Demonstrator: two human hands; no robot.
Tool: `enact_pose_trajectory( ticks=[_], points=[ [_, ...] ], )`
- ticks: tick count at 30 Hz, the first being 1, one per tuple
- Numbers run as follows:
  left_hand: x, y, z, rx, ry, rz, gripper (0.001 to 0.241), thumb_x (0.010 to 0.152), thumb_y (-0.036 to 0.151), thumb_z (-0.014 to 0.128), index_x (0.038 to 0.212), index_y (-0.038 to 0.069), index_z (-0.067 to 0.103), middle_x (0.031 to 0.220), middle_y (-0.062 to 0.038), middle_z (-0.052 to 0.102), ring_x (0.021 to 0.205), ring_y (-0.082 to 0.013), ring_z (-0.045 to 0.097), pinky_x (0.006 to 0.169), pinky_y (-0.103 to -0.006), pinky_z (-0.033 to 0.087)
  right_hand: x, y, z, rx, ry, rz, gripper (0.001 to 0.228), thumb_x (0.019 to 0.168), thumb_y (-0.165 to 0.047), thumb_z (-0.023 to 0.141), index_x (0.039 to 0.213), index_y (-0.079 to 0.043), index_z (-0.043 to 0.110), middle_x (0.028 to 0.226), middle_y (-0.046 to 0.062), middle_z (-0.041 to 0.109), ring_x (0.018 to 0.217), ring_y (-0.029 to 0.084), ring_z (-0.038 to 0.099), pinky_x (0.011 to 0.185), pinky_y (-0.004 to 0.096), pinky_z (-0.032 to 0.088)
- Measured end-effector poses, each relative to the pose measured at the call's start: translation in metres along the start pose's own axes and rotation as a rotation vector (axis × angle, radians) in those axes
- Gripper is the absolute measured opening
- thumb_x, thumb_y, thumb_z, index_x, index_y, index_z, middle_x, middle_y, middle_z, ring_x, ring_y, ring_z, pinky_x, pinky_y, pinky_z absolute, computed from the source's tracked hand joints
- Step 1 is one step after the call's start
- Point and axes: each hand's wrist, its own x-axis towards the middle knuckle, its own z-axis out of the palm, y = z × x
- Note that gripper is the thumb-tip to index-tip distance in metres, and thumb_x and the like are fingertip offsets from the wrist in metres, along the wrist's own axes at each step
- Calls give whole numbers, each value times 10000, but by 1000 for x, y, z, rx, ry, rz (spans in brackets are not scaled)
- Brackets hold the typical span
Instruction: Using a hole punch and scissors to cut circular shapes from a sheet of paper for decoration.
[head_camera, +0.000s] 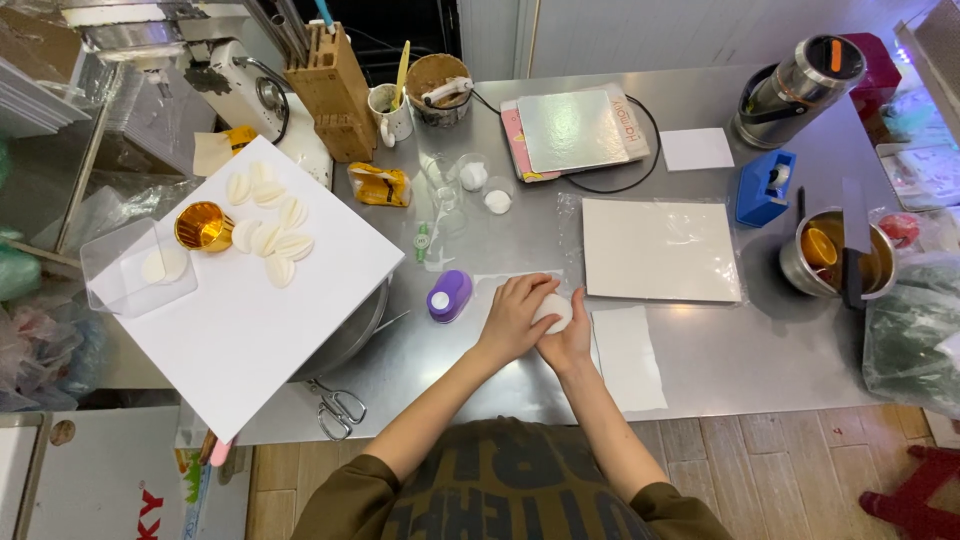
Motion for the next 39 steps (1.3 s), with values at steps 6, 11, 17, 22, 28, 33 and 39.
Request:
enact_pose_trajectory(
  ticks=[6,11,17,22,28,33,39],
  points=[
    [-19,7,12,50,83,69,528,844,24,686,1363,47,593,1400,-132,578,1273,-365,564,1095,-487,441,-2,1,21,1,-88,-74,564,1033,-495,366,1403,-83,472,1443,158,553,1398,282,485,1187,445,377],
    [-22,1,15,-62,102,2,477,890,-54,641,1352,62,634,1345,-82,644,1192,-286,614,1059,-397,517,25,10,-29,127,15,-138,390,1078,-433,487,1198,-65,533,1351,212,574,1347,322,511,1172,441,418],
    [-22,-23,14,-4,134,-32,416,774,-64,705,1143,126,722,1110,-38,749,1066,-249,644,951,-351,530,16,10,-9,136,67,-132,416,1078,-481,541,1144,-73,492,1285,200,573,1245,315,563,1091,478,480],
    [4,10,-31,-117,53,32,616,685,123,858,1265,70,656,1236,-71,651,1143,-305,577,987,-435,481,10,5,11,-188,1,-119,537,1044,-526,445,1423,-145,458,1380,115,572,1251,232,562,1059,416,454],
    [8,2,-55,26,-62,81,563,645,229,886,1173,137,713,1222,-20,684,1155,-264,609,955,-424,441,1,1,17,46,23,-13,644,1082,-592,325,1289,-3,483,1295,157,555,1213,280,573,1091,440,479],
    [12,8,-57,6,-2,113,453,750,244,856,1172,152,719,1210,7,714,1138,-230,644,945,-386,454,-18,1,46,46,-22,0,591,1069,-495,327,1277,19,533,1285,165,563,1259,277,557,1128,417,445],
    [13,27,-60,112,89,192,396,781,150,785,1169,128,713,1154,-29,716,1073,-239,671,922,-392,488,-35,-2,67,-124,-72,-161,398,1109,-367,385,1316,-53,518,1377,128,523,1336,236,491,1192,431,384]
  ],
)
